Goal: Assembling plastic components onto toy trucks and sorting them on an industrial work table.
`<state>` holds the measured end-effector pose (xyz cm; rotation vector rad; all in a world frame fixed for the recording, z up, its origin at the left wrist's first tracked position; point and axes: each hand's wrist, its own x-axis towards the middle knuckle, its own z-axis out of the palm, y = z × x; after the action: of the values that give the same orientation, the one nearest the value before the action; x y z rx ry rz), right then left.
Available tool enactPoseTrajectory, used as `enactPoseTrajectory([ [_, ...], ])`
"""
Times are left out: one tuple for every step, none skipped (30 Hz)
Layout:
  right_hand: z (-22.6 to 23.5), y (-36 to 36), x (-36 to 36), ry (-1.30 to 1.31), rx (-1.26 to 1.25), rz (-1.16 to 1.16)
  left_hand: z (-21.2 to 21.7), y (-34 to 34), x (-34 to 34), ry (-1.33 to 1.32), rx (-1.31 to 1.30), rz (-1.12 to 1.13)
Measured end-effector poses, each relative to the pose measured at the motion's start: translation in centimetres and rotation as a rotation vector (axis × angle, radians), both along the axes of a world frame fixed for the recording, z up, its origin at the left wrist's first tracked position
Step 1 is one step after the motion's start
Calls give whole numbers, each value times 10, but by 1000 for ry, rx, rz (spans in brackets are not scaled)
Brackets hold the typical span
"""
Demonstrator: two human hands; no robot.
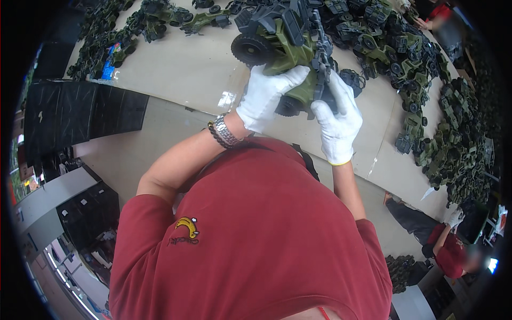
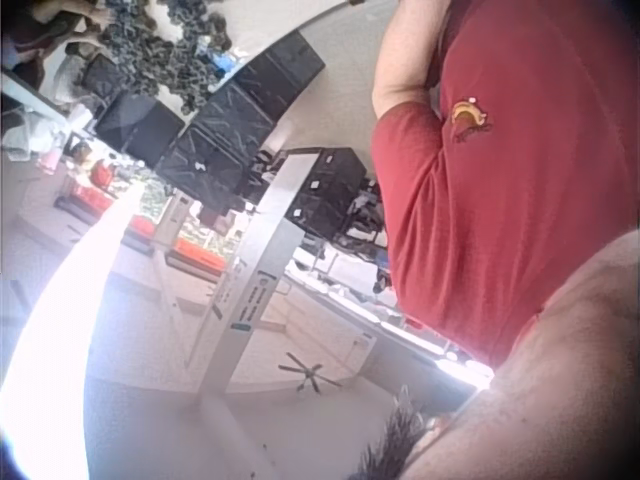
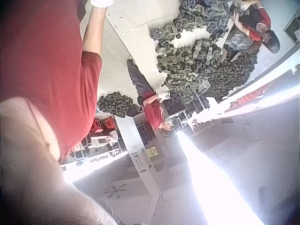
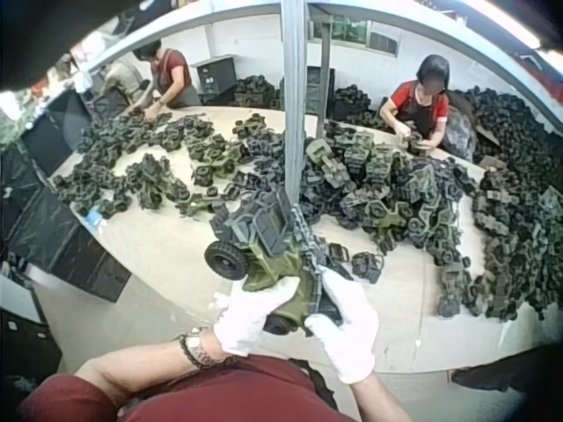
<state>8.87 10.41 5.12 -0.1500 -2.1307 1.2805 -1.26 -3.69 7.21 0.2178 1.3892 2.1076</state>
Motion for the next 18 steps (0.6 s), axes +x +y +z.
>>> enactPoseTrajectory([
  [1, 2, 2, 4, 1, -2, -1, 1, 2, 4, 1, -2],
  [2, 4, 4, 16, 42, -28, -2, 2, 3, 17, -7, 5],
  [3, 6, 6, 29, 82, -52, -1, 3, 5, 30, -16, 15],
  [3, 8, 9, 33, 82, -53, 2, 4, 7, 34, -16, 14],
  [4, 10, 11, 47, 117, -66, 9, 4, 9, 11, -41, -3],
  [4, 12, 14, 61, 152, -82, 13, 5, 11, -12, -66, -22],
  [3, 13, 15, 64, 152, -86, 12, 7, 13, -9, -67, -25],
  [3, 13, 17, 43, 105, -47, 11, 10, 15, 22, -63, -17],
  [2, 15, 18, 25, 59, -8, 11, 12, 16, 54, -59, -8],
  [1, 15, 19, 28, 59, -11, 12, 12, 18, 57, -60, -11],
  [-2, 14, 21, 33, 13, 5, 14, 11, 19, 13, -86, -35],
  [-5, 14, 22, 39, -33, 23, 15, 10, 21, -32, -113, -57],
  [-8, 14, 24, 42, -35, 22, 11, 11, 21, -29, -114, -58],
  [-11, 15, 26, 59, 13, 34, 4, 12, 22, 75, -90, -37],
  [-11, 16, 23, 78, 60, 56, 6, 13, 20, 182, -66, -6],
  [-8, 18, 23, 85, 59, 67, 10, 12, 23, 188, -68, 6],
  [-4, 21, 25, 79, 102, 99, 17, 11, 30, 313, -130, -4],
  [-2, 25, 24, 85, 145, 128, 23, 12, 29, 448, -194, -15],
])
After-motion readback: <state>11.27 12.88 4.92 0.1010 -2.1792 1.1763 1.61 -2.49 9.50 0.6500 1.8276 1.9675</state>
